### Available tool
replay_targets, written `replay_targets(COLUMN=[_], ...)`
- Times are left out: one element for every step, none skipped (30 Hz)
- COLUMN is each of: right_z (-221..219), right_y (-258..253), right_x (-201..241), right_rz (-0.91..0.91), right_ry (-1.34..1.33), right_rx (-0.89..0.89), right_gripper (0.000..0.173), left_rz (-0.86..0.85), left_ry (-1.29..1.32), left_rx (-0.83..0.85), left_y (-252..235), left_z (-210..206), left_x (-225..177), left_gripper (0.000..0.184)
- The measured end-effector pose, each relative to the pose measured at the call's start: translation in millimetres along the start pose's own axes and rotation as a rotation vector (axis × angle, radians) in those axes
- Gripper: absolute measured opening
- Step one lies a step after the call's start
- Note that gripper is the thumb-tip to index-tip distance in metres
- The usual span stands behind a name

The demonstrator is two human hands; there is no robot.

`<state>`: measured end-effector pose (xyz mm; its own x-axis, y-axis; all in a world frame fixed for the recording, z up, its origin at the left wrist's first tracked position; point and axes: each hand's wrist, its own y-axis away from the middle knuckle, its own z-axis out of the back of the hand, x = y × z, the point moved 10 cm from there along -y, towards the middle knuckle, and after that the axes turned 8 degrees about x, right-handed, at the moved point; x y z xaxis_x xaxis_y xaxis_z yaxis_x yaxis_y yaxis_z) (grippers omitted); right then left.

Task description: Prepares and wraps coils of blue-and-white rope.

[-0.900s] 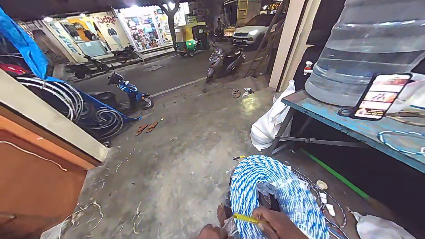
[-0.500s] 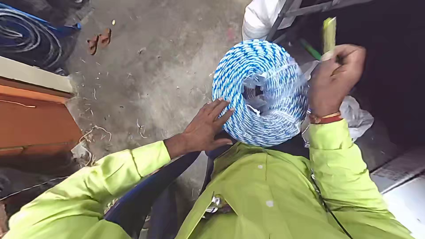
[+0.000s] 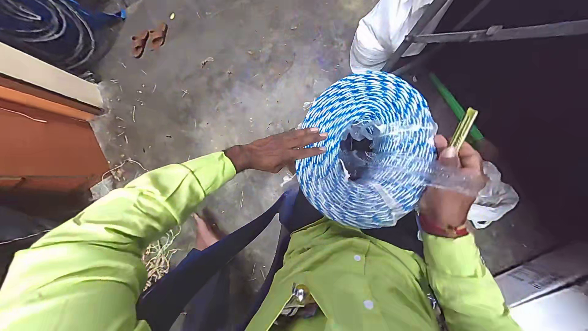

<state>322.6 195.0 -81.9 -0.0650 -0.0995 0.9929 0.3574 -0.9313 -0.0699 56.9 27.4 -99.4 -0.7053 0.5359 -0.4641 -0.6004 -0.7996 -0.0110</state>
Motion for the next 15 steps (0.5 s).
replay_targets(right_z=[-1,-3,-7,-10,-12,-11,-8,-5,-1,2,1,-5,-18,-35,-51], right_y=[12,23,31,35,35,34,31,27,24,24,25,27,28,29,32], right_x=[2,4,5,5,5,6,12,23,39,58,76,90,98,99,96], right_rz=[0.014,0.026,0.032,0.038,0.045,0.050,0.075,0.134,0.220,0.326,0.413,0.452,0.432,0.378,0.322], right_ry=[-0.016,-0.036,-0.055,-0.069,-0.089,-0.103,-0.102,-0.080,-0.045,-0.006,0.049,0.094,0.124,0.137,0.139], right_rx=[-0.034,-0.052,-0.058,-0.057,-0.051,-0.045,-0.039,-0.042,-0.055,-0.061,-0.051,-0.016,0.060,0.163,0.274], right_gripper=[0.036,0.037,0.038,0.038,0.036,0.035,0.035,0.034,0.033,0.032,0.031,0.030,0.030,0.032,0.034], left_rz=[0.000,0.004,0.024,0.061,0.116,0.178,0.232,0.279,0.319,0.351,0.382,0.412,0.440,0.472,0.498], left_ry=[-0.006,-0.028,-0.044,-0.053,-0.054,-0.040,-0.020,-0.008,-0.019,-0.032,-0.050,-0.076,-0.104,-0.118,-0.112], left_rx=[0.005,0.015,0.032,0.046,0.044,0.030,-0.013,-0.077,-0.136,-0.184,-0.213,-0.233,-0.251,-0.260,-0.271], left_y=[0,0,0,1,2,4,7,11,15,20,24,27,28,27,25], left_z=[2,4,6,8,11,11,12,15,16,16,14,13,13,13,13], left_x=[5,8,10,11,10,6,-3,-13,-26,-40,-52,-63,-72,-78,-82], left_gripper=[0.080,0.084,0.088,0.092,0.095,0.095,0.089,0.078,0.065,0.054,0.047,0.044,0.041,0.040,0.039])
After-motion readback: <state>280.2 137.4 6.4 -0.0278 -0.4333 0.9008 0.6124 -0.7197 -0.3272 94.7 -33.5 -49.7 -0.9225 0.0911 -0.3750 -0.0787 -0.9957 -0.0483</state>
